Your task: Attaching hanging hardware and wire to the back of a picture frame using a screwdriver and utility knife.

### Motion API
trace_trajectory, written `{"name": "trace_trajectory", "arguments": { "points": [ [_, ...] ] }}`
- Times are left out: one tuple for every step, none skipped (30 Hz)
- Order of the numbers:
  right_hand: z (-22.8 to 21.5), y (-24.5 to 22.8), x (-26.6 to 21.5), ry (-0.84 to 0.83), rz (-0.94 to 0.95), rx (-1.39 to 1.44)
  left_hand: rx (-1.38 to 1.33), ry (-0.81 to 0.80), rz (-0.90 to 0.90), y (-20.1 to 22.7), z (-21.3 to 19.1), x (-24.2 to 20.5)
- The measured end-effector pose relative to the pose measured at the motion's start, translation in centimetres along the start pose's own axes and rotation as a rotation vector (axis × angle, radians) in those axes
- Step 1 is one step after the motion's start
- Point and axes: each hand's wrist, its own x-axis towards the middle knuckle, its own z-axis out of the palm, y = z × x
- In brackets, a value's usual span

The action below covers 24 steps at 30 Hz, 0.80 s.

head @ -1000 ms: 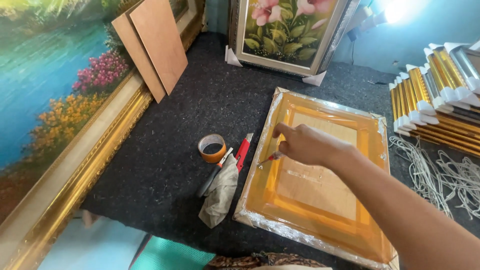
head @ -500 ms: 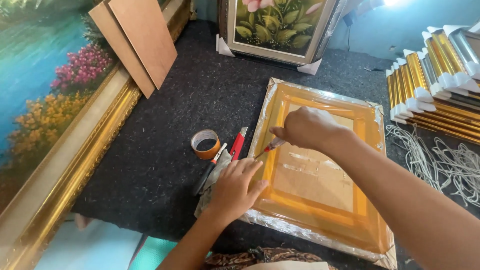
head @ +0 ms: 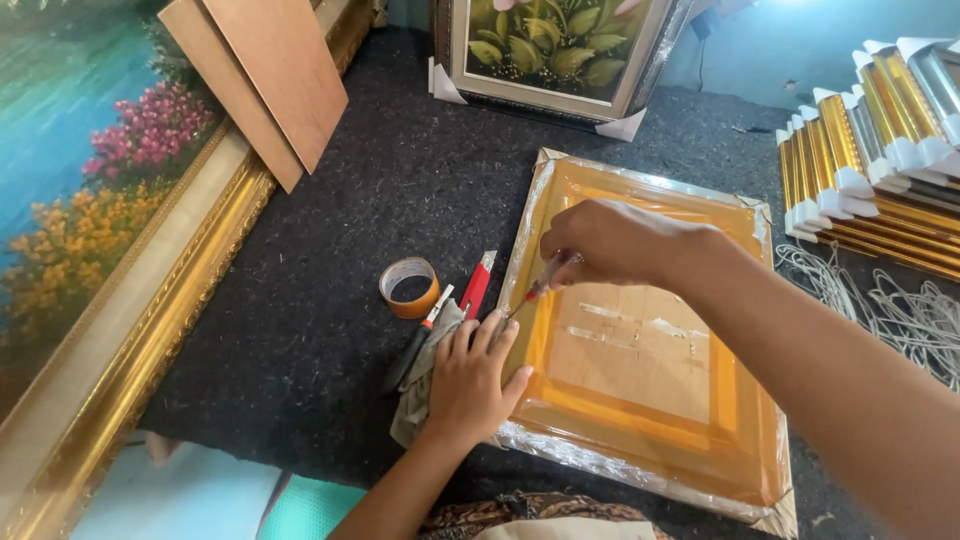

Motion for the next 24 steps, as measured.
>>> {"name": "trace_trajectory", "arguments": {
  "points": [
    [0.2, 0.5, 0.3, 0.015, -0.005, 0.05, -0.006, -0.024, -0.008, 0.0, 0.1, 0.0],
    [0.4, 1.1, 0.6, 0.029, -0.009, 0.101, -0.013, -0.047, -0.016, 0.0, 0.1, 0.0],
    [0.0, 0.3, 0.4, 0.029, -0.009, 0.1, -0.014, -0.047, -0.016, 0.0, 0.1, 0.0],
    [-0.4, -0.4, 0.3, 0.036, 0.019, 0.117, -0.013, -0.054, -0.019, 0.0, 0.1, 0.0],
    [-0.7, -1.1, 0.2, 0.044, 0.047, 0.134, -0.011, -0.063, -0.022, 0.0, 0.0, -0.1],
    [-0.4, -0.9, 0.7, 0.044, 0.046, 0.134, -0.011, -0.063, -0.022, 0.0, -0.1, 0.1],
    [0.0, -0.7, 1.1, 0.026, 0.168, 0.066, 0.002, -0.08, -0.023, 0.1, -0.1, 0.2],
    [0.4, -0.6, 1.6, 0.008, 0.29, -0.002, 0.015, -0.097, -0.024, 0.1, -0.2, 0.3],
    [-0.3, -1.4, 1.4, 0.009, 0.29, -0.002, 0.016, -0.097, -0.023, 0.1, -0.1, 0.2],
    [-1.0, -2.3, 1.2, -0.074, 0.461, -0.092, 0.022, -0.065, -0.012, 0.0, -0.1, 0.2],
    [-1.6, -3.1, 0.9, -0.154, 0.634, -0.185, 0.026, -0.034, 0.001, 0.1, 0.0, 0.1],
    [-1.3, -2.5, 1.2, -0.154, 0.636, -0.184, 0.025, -0.034, 0.003, 0.0, 0.1, 0.2],
    [-1.0, -1.8, 1.4, -0.154, 0.563, -0.16, 0.029, -0.018, 0.009, 0.0, 0.1, 0.2],
    [-0.7, -1.2, 1.6, -0.153, 0.489, -0.135, 0.033, -0.001, 0.015, 0.0, 0.1, 0.1],
    [-0.4, -1.0, 1.6, -0.151, 0.491, -0.136, 0.032, 0.0, 0.017, 0.0, 0.1, 0.2],
    [-0.1, -0.7, 1.6, -0.105, 0.416, -0.096, 0.024, -0.024, 0.005, 0.0, 0.1, 0.2],
    [0.2, -0.4, 1.5, -0.059, 0.339, -0.055, 0.016, -0.051, -0.007, 0.1, 0.0, 0.2],
    [0.6, 0.1, 1.5, -0.059, 0.341, -0.054, 0.016, -0.051, -0.006, 0.1, 0.0, 0.1],
    [1.0, 0.6, 1.5, -0.014, 0.219, -0.046, 0.019, -0.051, -0.01, 0.0, 0.1, 0.2],
    [1.3, 1.1, 1.5, 0.032, 0.098, -0.038, 0.023, -0.051, -0.014, 0.0, 0.1, 0.2],
    [1.1, 1.0, 1.3, 0.033, 0.097, -0.037, 0.024, -0.051, -0.014, 0.1, 0.1, 0.2],
    [0.8, 0.9, 1.1, 0.014, 0.084, -0.011, 0.024, -0.058, -0.017, 0.1, 0.0, 0.3],
    [0.5, 0.8, 0.9, -0.003, 0.071, 0.014, 0.025, -0.065, -0.02, 0.1, 0.0, 0.3],
    [0.4, 0.6, 0.9, -0.002, 0.071, 0.015, 0.026, -0.065, -0.019, 0.0, 0.1, 0.4]
  ]
}}
